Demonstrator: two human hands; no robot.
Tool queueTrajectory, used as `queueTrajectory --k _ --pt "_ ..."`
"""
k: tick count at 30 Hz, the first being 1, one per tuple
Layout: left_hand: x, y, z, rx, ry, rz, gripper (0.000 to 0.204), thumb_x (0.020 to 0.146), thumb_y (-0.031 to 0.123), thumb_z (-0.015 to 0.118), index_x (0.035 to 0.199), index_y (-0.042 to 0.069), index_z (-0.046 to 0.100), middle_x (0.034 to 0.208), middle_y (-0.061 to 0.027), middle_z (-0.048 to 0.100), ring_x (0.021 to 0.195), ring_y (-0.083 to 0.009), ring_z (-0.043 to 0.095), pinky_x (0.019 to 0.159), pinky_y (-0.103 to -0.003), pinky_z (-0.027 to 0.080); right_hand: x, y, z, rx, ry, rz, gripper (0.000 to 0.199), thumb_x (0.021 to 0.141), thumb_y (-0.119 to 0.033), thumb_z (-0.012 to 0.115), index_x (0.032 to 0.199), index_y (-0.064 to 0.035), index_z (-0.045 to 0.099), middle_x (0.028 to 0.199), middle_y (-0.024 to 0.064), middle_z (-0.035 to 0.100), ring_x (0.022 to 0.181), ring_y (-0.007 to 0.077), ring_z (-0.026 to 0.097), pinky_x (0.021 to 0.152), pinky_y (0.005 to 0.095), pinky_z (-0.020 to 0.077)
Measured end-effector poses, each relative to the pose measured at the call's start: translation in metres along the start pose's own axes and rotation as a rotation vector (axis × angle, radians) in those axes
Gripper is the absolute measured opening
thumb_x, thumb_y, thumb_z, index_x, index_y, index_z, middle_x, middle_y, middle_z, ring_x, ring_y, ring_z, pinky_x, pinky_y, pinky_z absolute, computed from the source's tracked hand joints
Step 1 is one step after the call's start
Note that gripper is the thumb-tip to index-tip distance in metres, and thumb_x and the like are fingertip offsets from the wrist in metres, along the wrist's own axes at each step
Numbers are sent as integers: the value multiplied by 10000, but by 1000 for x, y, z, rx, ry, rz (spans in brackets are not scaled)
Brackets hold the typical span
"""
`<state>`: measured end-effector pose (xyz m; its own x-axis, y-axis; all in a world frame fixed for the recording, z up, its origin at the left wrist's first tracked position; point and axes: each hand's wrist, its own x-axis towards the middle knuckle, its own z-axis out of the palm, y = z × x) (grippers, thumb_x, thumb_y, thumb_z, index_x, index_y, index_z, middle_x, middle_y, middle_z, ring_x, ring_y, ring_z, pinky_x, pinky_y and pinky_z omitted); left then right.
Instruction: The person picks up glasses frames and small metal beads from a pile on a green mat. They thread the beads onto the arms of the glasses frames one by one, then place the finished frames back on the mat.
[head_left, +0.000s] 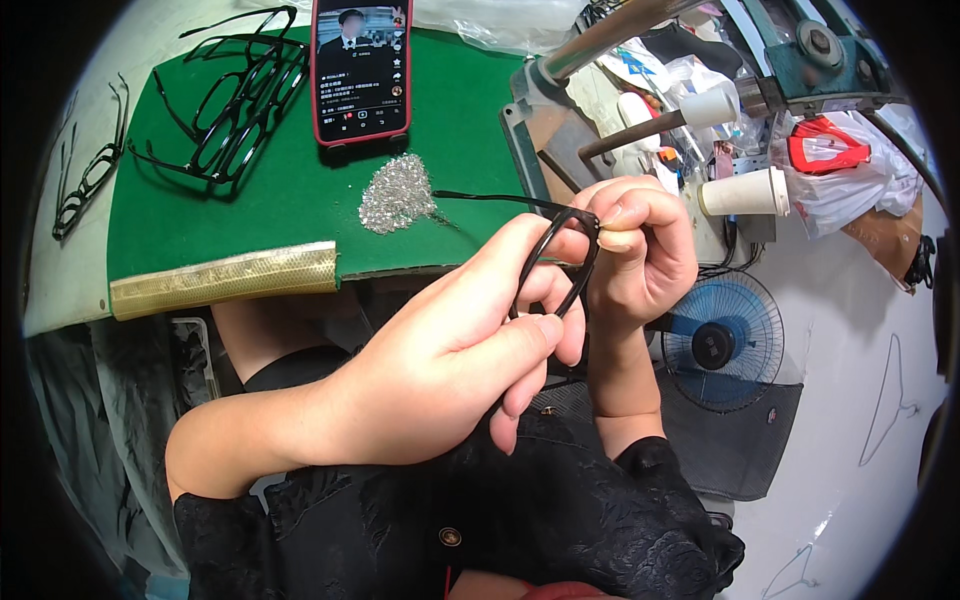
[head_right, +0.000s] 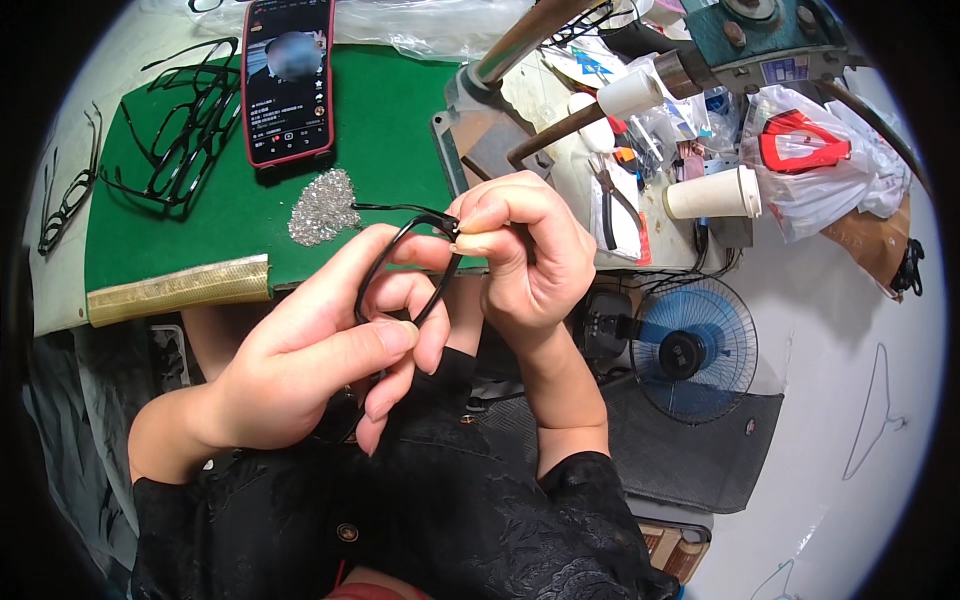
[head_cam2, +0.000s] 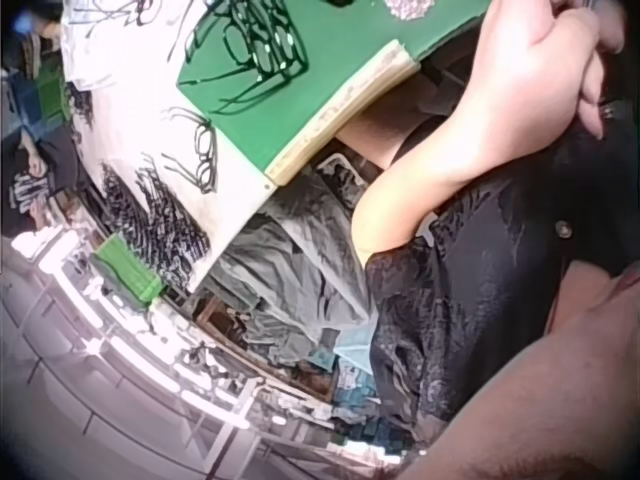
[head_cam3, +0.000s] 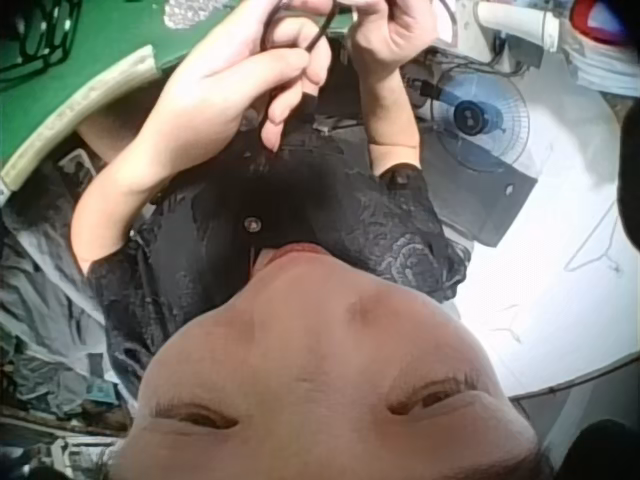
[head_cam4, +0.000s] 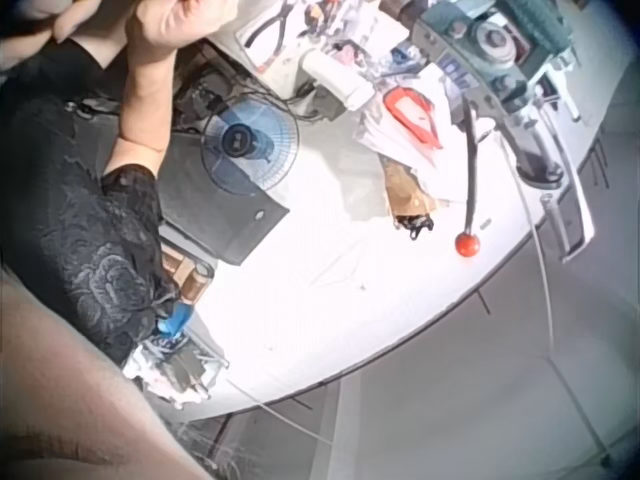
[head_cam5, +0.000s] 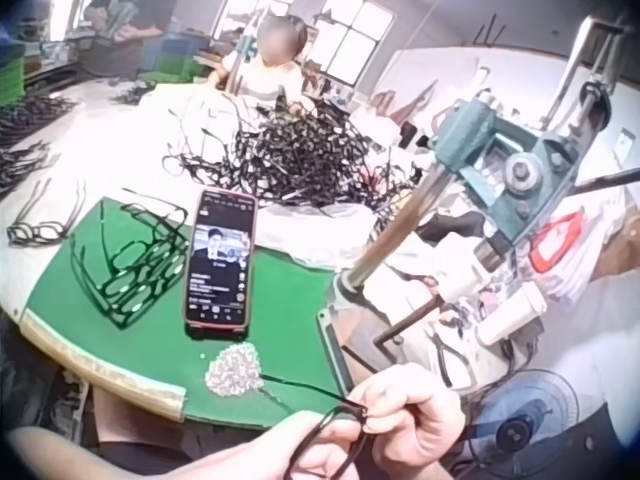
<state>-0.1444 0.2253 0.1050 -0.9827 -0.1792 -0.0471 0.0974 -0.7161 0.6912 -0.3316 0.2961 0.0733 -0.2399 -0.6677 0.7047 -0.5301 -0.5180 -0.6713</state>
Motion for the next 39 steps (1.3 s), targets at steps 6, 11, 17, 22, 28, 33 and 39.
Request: queueTrajectory --k 6,11,17,22,28,33,39 --pt "1 -2 -1 6 -7 7 415 964 55 401 1349 -22 266 948 -140 513 553 -118 517 451 -215 472 -5 -1 3 -13 41 -10 300 934 -265 610 840 15 554 772 109 600 683 183 602 632 278 502" --pt "2 -2 0 -3 -4 2 425 951 51 408 1345 -22 267 944 -146 511 550 -124 512 456 -222 472 -7 -1 4 14 61 2 277 937 -238 606 845 17 549 773 109 587 678 176 592 628 279 504" --pt "2 -3 -1 -8 -10 2 431 946 47 411 1345 -21 264 940 -146 510 551 -122 509 460 -223 472 -7 -1 5 -24 73 -24 258 924 -215 623 833 17 559 769 107 592 679 182 593 631 284 506" --pt "1 -4 -2 31 -3 12 426 945 41 413 1341 -18 266 940 -143 511 546 -121 507 460 -220 470 -7 0 4 28 83 -2 258 904 -209 652 813 20 579 758 108 607 679 189 598 634 285 507" --pt "0 -2 -2 14 3 -2 424 942 40 417 1337 -13 273 935 -142 516 544 -121 508 451 -219 465 -7 0 3 35 68 -6 231 898 -183 660 825 23 586 772 108 608 707 186 603 654 283 506" --pt "1 -2 -2 11 6 -21 425 940 52 427 1334 -9 278 933 -143 519 537 -121 508 439 -220 456 -1 3 0 188 6 59 193 872 -141 680 825 21 588 805 103 597 725 176 593 677 277 497" --pt "0 -1 -2 38 6 -17 425 942 61 429 1333 -11 280 934 -145 522 532 -122 506 433 -221 454 8 1 -9 105 -122 49 166 855 -115 672 800 8 576 769 98 583 709 168 565 654 261 467"
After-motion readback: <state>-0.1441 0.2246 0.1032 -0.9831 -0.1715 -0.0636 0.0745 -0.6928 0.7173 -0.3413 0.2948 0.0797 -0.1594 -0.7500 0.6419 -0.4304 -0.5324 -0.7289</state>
